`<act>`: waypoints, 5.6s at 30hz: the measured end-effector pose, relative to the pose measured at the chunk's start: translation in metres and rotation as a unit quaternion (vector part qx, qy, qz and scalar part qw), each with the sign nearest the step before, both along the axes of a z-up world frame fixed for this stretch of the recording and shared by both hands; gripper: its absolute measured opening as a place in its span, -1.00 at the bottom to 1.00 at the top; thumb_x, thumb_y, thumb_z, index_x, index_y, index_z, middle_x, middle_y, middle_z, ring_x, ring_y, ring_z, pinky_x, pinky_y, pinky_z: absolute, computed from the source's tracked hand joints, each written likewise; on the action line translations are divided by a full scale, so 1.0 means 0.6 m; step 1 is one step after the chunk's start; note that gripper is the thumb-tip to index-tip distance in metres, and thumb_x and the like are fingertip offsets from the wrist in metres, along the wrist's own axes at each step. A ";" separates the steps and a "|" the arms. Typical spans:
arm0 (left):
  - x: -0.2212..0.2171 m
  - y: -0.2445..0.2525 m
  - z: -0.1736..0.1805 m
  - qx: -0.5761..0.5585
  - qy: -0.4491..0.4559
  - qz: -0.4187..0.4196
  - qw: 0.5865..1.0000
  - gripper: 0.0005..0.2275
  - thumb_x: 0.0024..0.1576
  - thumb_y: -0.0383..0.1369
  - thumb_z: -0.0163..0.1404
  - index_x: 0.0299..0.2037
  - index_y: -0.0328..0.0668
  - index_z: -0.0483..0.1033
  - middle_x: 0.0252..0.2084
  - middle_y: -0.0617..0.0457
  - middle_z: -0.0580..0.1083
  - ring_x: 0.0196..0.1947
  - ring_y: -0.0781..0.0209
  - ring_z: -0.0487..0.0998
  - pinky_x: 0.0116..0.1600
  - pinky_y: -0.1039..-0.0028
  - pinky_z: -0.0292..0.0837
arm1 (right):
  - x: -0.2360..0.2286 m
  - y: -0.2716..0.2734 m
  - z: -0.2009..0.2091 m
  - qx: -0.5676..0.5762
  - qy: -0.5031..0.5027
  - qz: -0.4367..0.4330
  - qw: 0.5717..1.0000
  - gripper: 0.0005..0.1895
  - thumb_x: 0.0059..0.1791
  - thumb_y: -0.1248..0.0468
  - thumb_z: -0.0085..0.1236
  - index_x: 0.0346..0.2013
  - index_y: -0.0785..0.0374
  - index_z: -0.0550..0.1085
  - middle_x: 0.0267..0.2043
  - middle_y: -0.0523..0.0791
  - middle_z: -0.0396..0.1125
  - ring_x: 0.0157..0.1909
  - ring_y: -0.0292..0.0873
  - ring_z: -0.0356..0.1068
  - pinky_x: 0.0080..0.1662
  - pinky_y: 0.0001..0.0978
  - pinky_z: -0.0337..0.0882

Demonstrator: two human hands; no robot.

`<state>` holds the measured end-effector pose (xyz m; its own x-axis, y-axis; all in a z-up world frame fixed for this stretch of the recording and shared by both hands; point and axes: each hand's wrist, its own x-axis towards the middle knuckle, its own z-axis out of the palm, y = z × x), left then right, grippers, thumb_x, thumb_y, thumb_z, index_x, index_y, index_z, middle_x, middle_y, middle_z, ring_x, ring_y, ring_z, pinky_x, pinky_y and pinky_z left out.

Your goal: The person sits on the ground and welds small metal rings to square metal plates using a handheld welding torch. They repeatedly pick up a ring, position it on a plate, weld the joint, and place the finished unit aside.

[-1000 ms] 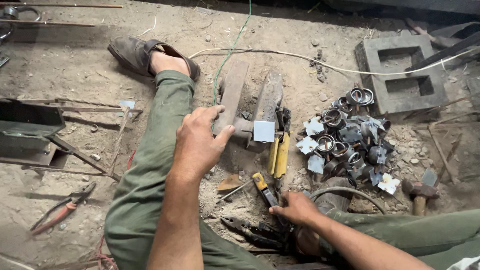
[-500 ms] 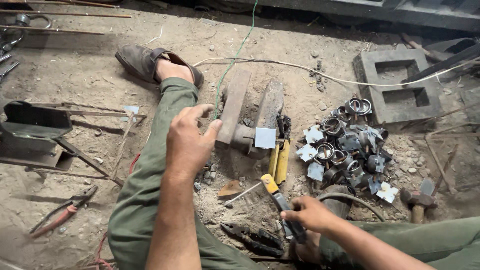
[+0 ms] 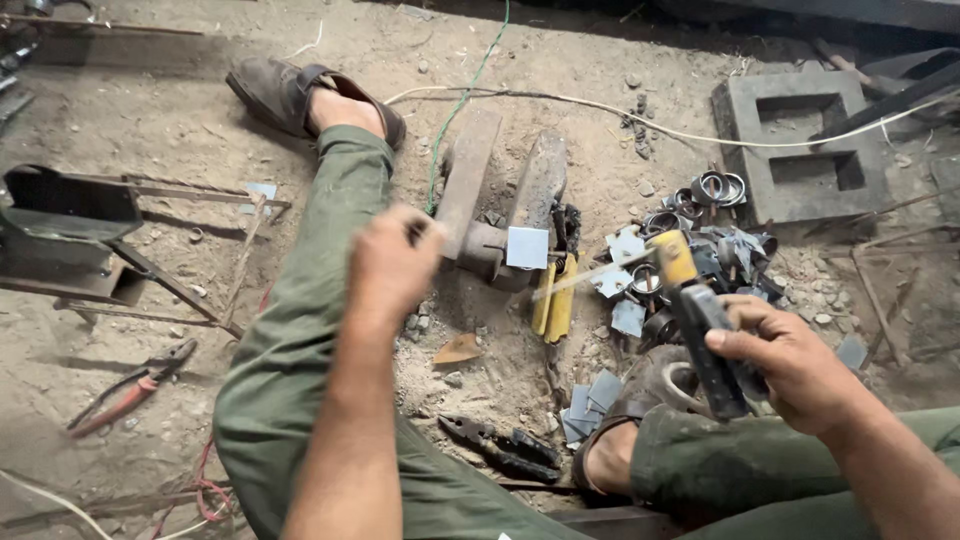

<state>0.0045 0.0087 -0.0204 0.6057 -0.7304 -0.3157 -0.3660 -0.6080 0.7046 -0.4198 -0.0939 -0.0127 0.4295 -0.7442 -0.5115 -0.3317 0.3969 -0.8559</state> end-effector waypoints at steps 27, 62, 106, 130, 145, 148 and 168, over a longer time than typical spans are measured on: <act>-0.366 0.120 -0.424 0.178 -0.182 -0.687 0.681 -0.74 0.30 -0.34 -0.12 -0.12 -0.16 0.69 -0.06 -0.07 0.63 -0.11 0.01 0.69 -0.13 0.17 0.60 | 0.024 0.004 -0.005 0.026 -0.096 -0.268 0.958 -0.92 0.02 0.28 0.17 -0.30 0.19 0.45 -0.46 -0.22 0.37 -0.54 -0.34 0.36 -0.50 -0.46 0.40; -0.290 0.085 0.077 -0.338 -0.145 -0.391 0.844 -0.75 0.03 -0.62 0.00 -0.11 -0.24 0.58 0.04 -0.08 0.51 0.14 -0.11 0.55 0.15 0.27 0.53 | 0.064 0.063 0.029 0.263 -0.447 -0.094 0.849 -0.34 -0.05 0.12 0.00 0.28 0.41 0.25 -0.03 0.11 0.38 0.22 0.19 0.31 0.08 0.33 0.35; -0.320 0.070 -0.073 -0.007 0.583 -0.075 0.809 -0.24 -0.11 -0.59 0.03 0.39 0.08 0.15 -0.17 0.13 0.44 -0.27 0.24 0.44 -0.28 0.46 0.35 | 0.072 0.083 0.018 0.078 -0.303 -0.100 0.945 -0.27 -0.17 0.27 0.12 0.28 0.30 0.19 -0.14 0.00 0.28 -0.14 -0.02 0.45 -0.11 -0.09 0.54; -0.163 0.040 0.037 0.203 0.041 -0.131 0.970 -0.30 0.10 -0.09 0.10 0.42 -0.02 0.05 0.12 -0.08 0.39 0.06 -0.17 0.52 0.15 0.10 0.43 | 0.110 0.025 0.014 -0.085 -0.145 -0.180 0.969 -0.41 -0.08 0.27 0.10 0.23 0.32 0.24 -0.19 -0.08 0.28 -0.31 -0.20 0.37 -0.31 -0.27 0.47; -0.162 0.039 0.025 0.216 0.031 -0.160 0.963 -0.30 0.10 -0.17 0.10 0.44 -0.03 0.02 0.19 -0.11 0.36 0.09 -0.20 0.52 0.17 0.07 0.43 | 0.107 0.026 0.003 -0.095 -0.121 -0.174 0.973 -0.47 -0.08 0.25 0.14 0.14 0.33 0.26 -0.27 -0.08 0.29 -0.33 -0.21 0.37 -0.32 -0.28 0.48; -0.164 0.039 0.026 0.211 0.023 -0.164 0.963 -0.29 0.11 -0.18 0.11 0.44 -0.03 0.01 0.19 -0.12 0.36 0.10 -0.20 0.51 0.18 0.08 0.43 | 0.114 0.026 0.011 -0.095 -0.088 -0.162 0.978 -0.50 -0.09 0.23 0.19 0.09 0.30 0.28 -0.30 -0.10 0.29 -0.35 -0.23 0.35 -0.31 -0.29 0.46; -0.153 0.031 0.028 0.247 0.047 -0.169 0.953 -0.26 0.10 -0.22 0.17 0.44 -0.06 -0.03 0.17 -0.10 0.35 0.15 -0.14 0.47 0.20 0.13 0.42 | 0.247 0.016 0.040 -0.265 0.219 0.033 0.939 -0.35 -0.27 0.13 0.42 0.09 0.19 0.48 -0.49 -0.13 0.54 -0.60 -0.28 0.43 -0.49 -0.38 0.40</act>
